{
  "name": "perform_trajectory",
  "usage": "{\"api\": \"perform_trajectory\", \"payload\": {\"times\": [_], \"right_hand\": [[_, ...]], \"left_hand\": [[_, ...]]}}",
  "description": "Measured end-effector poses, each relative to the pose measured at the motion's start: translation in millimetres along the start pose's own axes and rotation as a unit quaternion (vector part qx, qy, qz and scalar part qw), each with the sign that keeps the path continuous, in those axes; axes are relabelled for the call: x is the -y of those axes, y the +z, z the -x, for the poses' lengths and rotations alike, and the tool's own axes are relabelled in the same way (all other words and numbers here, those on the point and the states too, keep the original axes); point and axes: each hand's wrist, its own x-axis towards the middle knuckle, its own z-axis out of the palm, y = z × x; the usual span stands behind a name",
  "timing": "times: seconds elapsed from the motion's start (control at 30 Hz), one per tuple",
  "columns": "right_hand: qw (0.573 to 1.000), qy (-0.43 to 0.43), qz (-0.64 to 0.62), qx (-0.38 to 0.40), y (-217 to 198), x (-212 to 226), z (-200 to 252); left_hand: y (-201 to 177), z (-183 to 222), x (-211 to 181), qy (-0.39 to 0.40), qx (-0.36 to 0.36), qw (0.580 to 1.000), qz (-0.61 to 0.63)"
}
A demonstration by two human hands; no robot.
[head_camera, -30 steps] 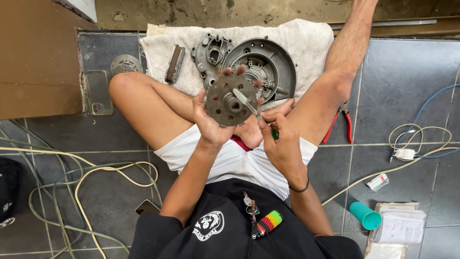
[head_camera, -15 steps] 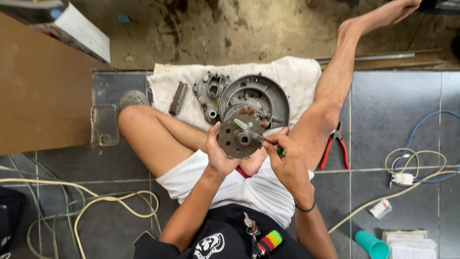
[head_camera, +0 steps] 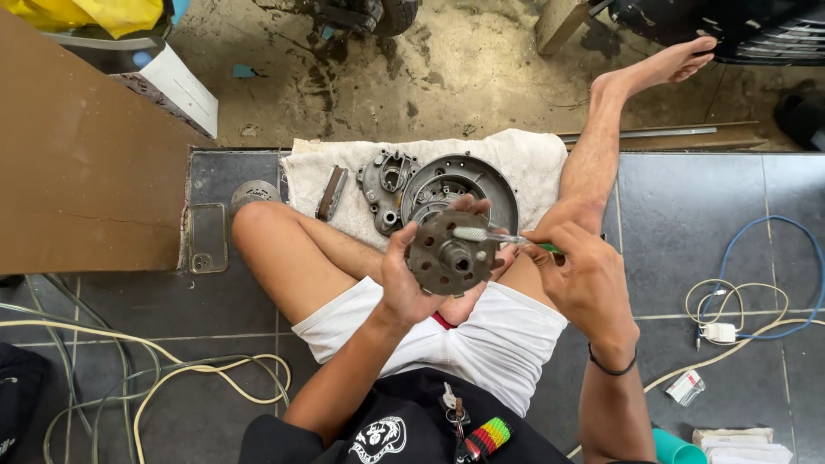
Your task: Cleaning and inspecting motorcycle engine components, specifically clutch parts, using a toothbrush.
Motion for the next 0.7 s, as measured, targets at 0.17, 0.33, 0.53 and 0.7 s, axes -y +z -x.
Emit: {"api": "perform_trajectory", "payload": {"times": [0.17, 0.33, 0.53, 0.7], "right_hand": [[0.996, -0.072, 0.041, -0.03, -21, 28, -8], [0.986, -0.121, 0.095, -0.07, -25, 51, 0], [0.986, -0.115, 0.124, -0.003, -60, 77, -25], [0.951, -0.192, 0.239, 0.05, -72, 98, -62]], "left_hand": [[21, 21, 7, -0.027, 0.005, 0.999, 0.019], [30, 44, 5, -0.029, 0.018, 0.997, 0.074], [60, 59, -5, -0.049, 0.027, 0.992, 0.112], [58, 42, -14, -0.025, 0.013, 0.996, 0.084]]}}
